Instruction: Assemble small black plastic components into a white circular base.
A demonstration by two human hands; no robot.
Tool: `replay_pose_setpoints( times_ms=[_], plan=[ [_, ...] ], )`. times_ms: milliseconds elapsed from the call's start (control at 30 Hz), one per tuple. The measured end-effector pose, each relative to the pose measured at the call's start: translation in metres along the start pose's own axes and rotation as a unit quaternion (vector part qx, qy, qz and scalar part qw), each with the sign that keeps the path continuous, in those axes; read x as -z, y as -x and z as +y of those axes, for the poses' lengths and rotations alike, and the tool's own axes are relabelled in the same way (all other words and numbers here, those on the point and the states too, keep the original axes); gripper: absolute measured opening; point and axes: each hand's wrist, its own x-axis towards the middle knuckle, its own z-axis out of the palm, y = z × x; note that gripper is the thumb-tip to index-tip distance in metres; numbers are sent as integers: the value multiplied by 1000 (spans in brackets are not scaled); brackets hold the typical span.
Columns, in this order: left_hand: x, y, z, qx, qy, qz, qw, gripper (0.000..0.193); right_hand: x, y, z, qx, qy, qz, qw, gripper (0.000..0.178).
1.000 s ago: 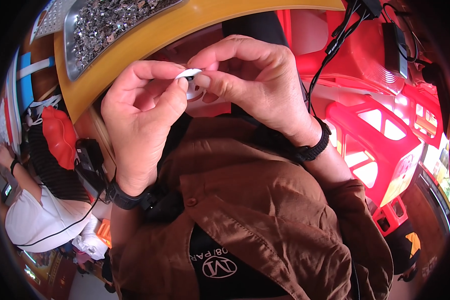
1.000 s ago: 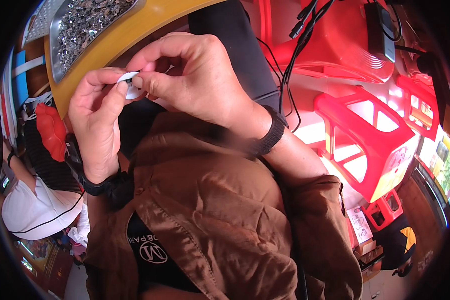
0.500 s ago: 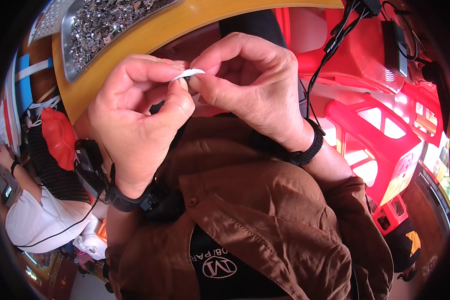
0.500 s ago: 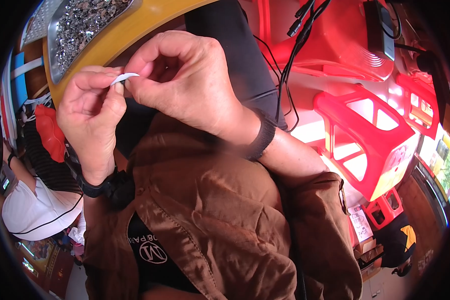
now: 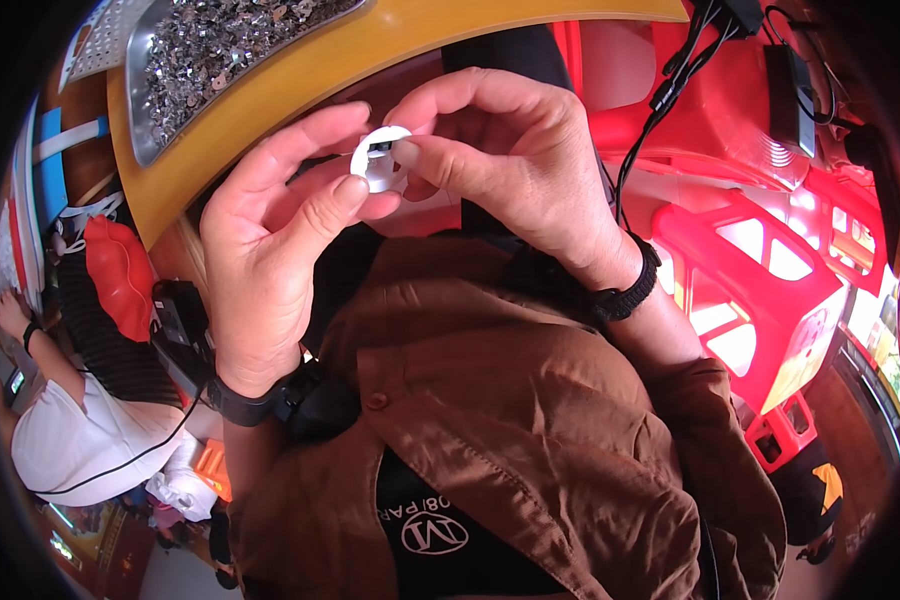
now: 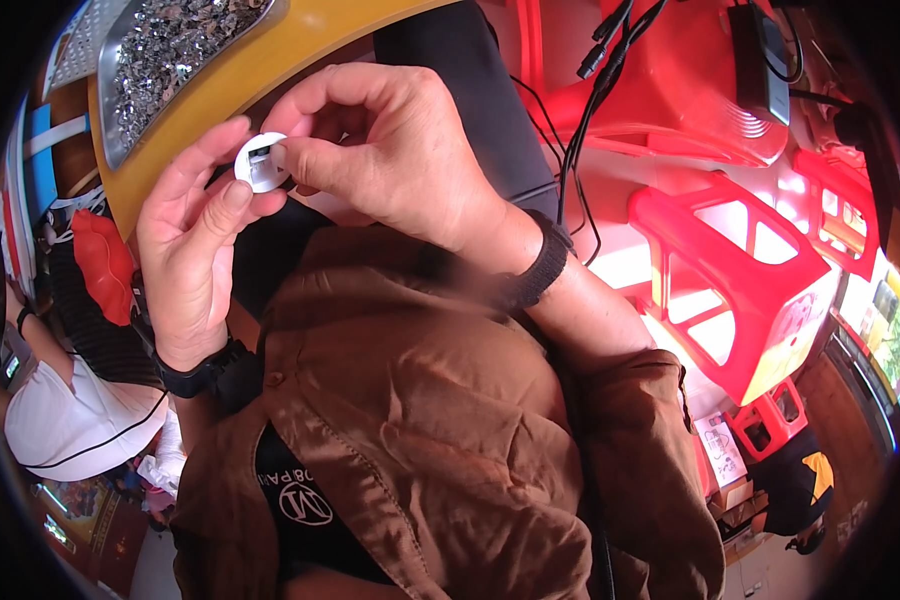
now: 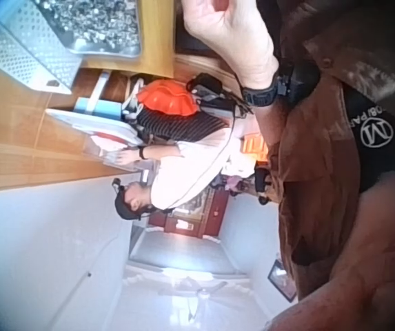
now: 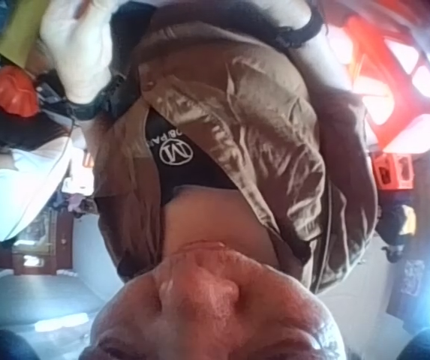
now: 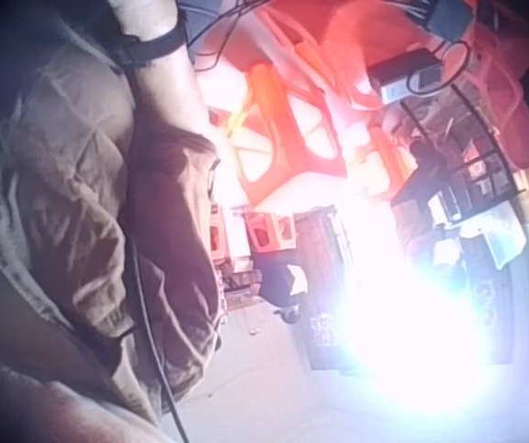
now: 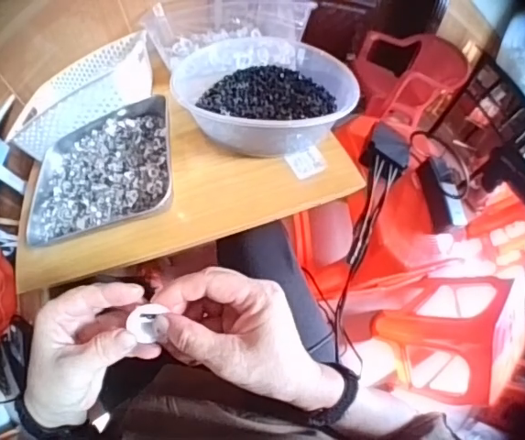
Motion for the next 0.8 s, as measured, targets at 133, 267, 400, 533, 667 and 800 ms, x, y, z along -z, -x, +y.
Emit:
replay_pose_setpoints(
  times_ms=[133, 267, 400, 533, 667, 800],
  plan=[
    [2, 1, -3, -15, -5, 8, 1000, 32, -3, 0, -4, -20, 1, -19, 1000, 12],
    [5, 1, -3, -29, -28, -6, 999, 30, -4, 0, -5, -42, 5, -28, 999, 13],
    [6, -2, -4, -121, -116, -33, 985, 26, -6, -2, -5, -71, -22, -17, 997, 14],
    [3, -3, -2, -132, -141, -42, 980, 26, -6, -3, -7, -80, -59, -13, 995, 15],
    [1, -3, -8, -110, -103, -29, 988, 27, -8, -5, -7, -109, -107, -2, 988, 13],
    [-2, -6, -10, -107, -51, -18, 993, 24, -3, -6, -5, -123, -108, -9, 986, 13]
  ],
)
